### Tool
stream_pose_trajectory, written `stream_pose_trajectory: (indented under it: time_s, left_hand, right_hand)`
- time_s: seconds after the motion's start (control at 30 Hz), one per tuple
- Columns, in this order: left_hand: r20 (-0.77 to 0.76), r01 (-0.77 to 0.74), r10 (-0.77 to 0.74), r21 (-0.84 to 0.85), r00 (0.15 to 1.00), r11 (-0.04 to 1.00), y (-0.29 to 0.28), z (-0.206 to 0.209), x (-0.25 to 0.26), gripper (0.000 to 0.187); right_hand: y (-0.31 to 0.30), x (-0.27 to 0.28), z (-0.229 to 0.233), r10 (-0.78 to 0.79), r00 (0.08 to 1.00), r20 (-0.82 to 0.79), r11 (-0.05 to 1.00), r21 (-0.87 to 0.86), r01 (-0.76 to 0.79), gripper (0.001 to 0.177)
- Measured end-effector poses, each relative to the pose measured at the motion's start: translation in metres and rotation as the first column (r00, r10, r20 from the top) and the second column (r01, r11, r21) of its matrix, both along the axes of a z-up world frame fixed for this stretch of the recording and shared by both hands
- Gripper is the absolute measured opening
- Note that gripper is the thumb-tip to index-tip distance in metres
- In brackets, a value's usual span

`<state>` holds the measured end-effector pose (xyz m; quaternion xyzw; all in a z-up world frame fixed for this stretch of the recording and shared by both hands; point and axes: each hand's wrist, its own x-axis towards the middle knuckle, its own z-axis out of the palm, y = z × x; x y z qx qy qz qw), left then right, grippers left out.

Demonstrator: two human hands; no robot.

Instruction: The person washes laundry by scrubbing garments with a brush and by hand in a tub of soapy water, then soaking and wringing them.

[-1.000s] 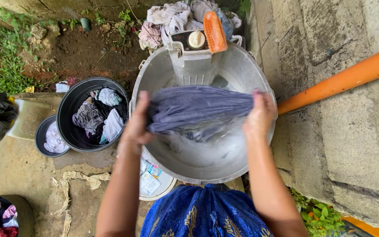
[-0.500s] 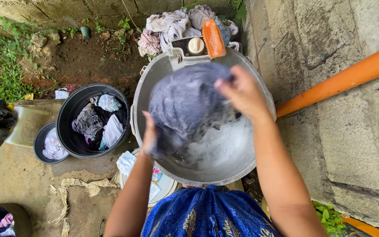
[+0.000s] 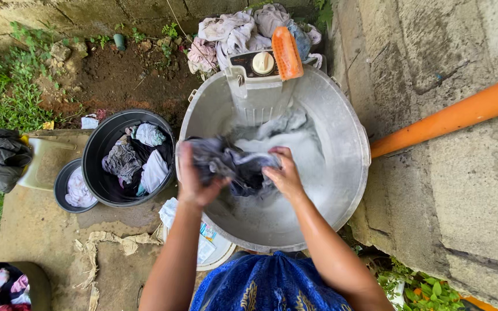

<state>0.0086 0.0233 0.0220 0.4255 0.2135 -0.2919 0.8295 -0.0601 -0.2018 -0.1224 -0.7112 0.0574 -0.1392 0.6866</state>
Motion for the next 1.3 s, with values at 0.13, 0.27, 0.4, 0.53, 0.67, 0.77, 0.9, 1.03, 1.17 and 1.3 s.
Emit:
stream_pose_trajectory:
  time_s: [0.13, 0.27, 0.4, 0.53, 0.67, 0.77, 0.9, 1.03, 1.17, 1.3]
  left_hand:
    - [-0.144, 0.141, -0.133, 0.046, 0.981, 0.989, -0.056, -0.077, -0.022, 0.087]
    - [-0.171, 0.185, -0.151, 0.205, 0.974, 0.961, -0.089, -0.105, -0.036, 0.071]
    - [-0.167, 0.210, -0.164, 0.315, 0.972, 0.926, -0.098, -0.103, -0.036, 0.055]
    - [-0.128, 0.192, -0.159, 0.308, 0.979, 0.932, -0.091, -0.082, -0.019, 0.039]
    - [-0.088, 0.227, -0.211, 0.261, 0.973, 0.938, -0.084, -0.035, -0.016, 0.024]
    - [-0.051, 0.274, -0.272, 0.316, 0.961, 0.908, -0.067, 0.015, -0.022, 0.014]
    - [0.341, 0.163, -0.201, 0.138, 0.918, 0.977, -0.051, 0.068, -0.028, 0.028]
    - [0.272, 0.061, 0.042, -0.357, 0.961, 0.932, 0.002, 0.101, -0.020, 0.049]
    - [0.159, -0.202, 0.159, 0.307, 0.974, 0.930, -0.014, 0.020, -0.002, 0.064]
    - [-0.813, -0.673, 0.351, -0.581, 0.464, -0.457, -0.092, -0.076, -0.082, 0.108]
  right_hand:
    - [0.097, -0.007, 0.056, 0.035, 0.988, 0.147, 0.999, -0.034, -0.030, 0.034]
    - [0.047, 0.043, 0.014, -0.359, 0.933, 0.009, 0.911, -0.214, 0.353, 0.015]
    - [0.030, 0.052, 0.012, -0.524, 0.847, -0.089, 0.815, -0.343, 0.468, 0.030]
    - [0.095, -0.017, 0.090, -0.126, 0.985, 0.121, 0.992, 0.042, 0.122, 0.009]
    - [0.064, -0.031, 0.136, 0.027, 0.983, 0.179, 0.998, -0.057, -0.017, 0.020]
    - [0.023, -0.015, 0.127, -0.053, 0.951, 0.303, 0.990, -0.109, 0.090, 0.035]
    - [-0.003, -0.019, 0.078, -0.139, 0.968, 0.209, 0.922, -0.331, 0.203, 0.042]
    - [-0.004, -0.018, 0.047, -0.157, 0.987, 0.044, 0.823, -0.547, 0.155, 0.049]
    - [0.027, -0.001, 0.089, -0.216, 0.973, 0.076, 0.898, -0.375, 0.229, 0.035]
    - [0.110, -0.026, 0.123, 0.040, 0.948, 0.315, 0.930, -0.358, 0.080, 0.042]
